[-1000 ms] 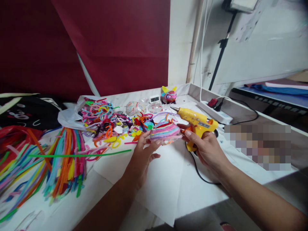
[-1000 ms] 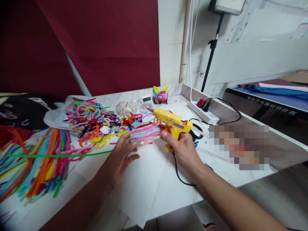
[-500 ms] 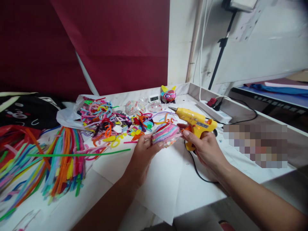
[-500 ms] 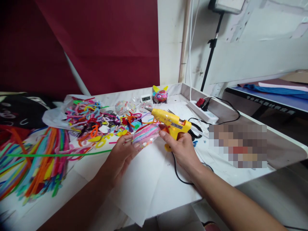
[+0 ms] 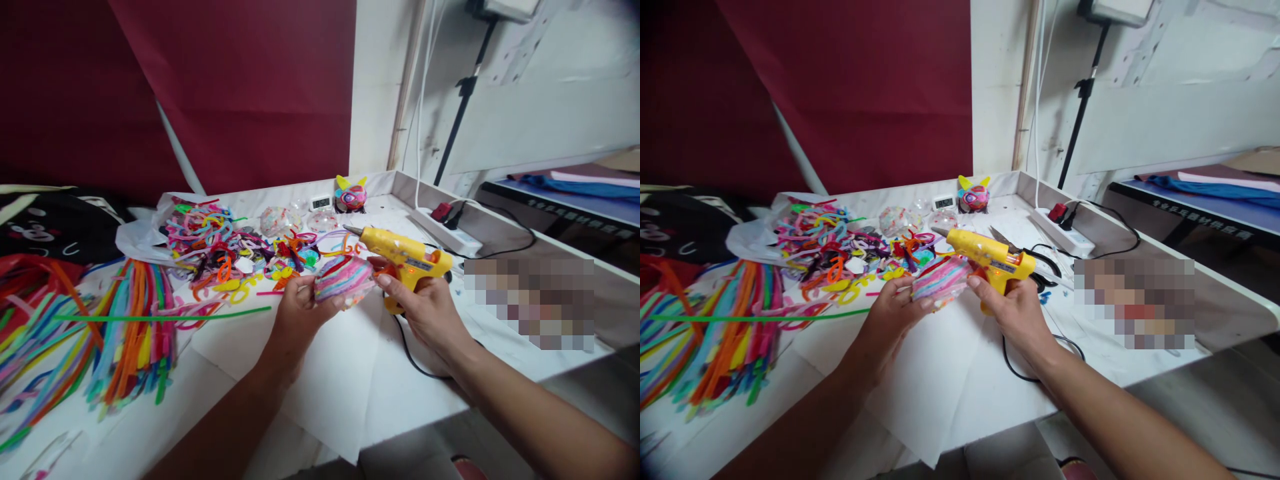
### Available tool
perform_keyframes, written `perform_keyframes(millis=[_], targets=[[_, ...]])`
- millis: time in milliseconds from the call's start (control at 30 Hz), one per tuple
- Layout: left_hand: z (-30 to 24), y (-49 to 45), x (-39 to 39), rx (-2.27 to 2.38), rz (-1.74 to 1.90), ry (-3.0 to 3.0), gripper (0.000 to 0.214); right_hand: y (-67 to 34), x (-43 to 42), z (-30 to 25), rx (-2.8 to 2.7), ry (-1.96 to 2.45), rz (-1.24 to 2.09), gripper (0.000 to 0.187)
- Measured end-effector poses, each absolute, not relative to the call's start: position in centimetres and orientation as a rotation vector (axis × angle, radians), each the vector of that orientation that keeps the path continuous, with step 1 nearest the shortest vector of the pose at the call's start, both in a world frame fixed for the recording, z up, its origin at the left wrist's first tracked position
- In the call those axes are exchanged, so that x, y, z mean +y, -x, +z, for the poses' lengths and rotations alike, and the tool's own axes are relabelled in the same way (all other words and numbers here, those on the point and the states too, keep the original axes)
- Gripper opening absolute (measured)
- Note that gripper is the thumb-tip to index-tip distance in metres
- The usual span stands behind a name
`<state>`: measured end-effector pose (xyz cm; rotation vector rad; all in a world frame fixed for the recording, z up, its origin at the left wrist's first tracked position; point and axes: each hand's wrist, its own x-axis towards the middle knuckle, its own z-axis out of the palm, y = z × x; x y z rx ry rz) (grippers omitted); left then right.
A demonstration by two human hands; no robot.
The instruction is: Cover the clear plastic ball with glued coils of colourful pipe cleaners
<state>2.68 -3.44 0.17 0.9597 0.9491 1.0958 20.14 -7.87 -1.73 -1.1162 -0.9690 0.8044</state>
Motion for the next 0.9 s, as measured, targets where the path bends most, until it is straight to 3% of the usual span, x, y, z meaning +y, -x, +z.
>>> perform_keyframes(millis=[900], targets=[[0.36, -2.16, -3.52, 0.909, 0.988, -1.163, 0.069, -19.13, -8.54, -0.83, -1.055, 1.103, 0.69, 0.024]])
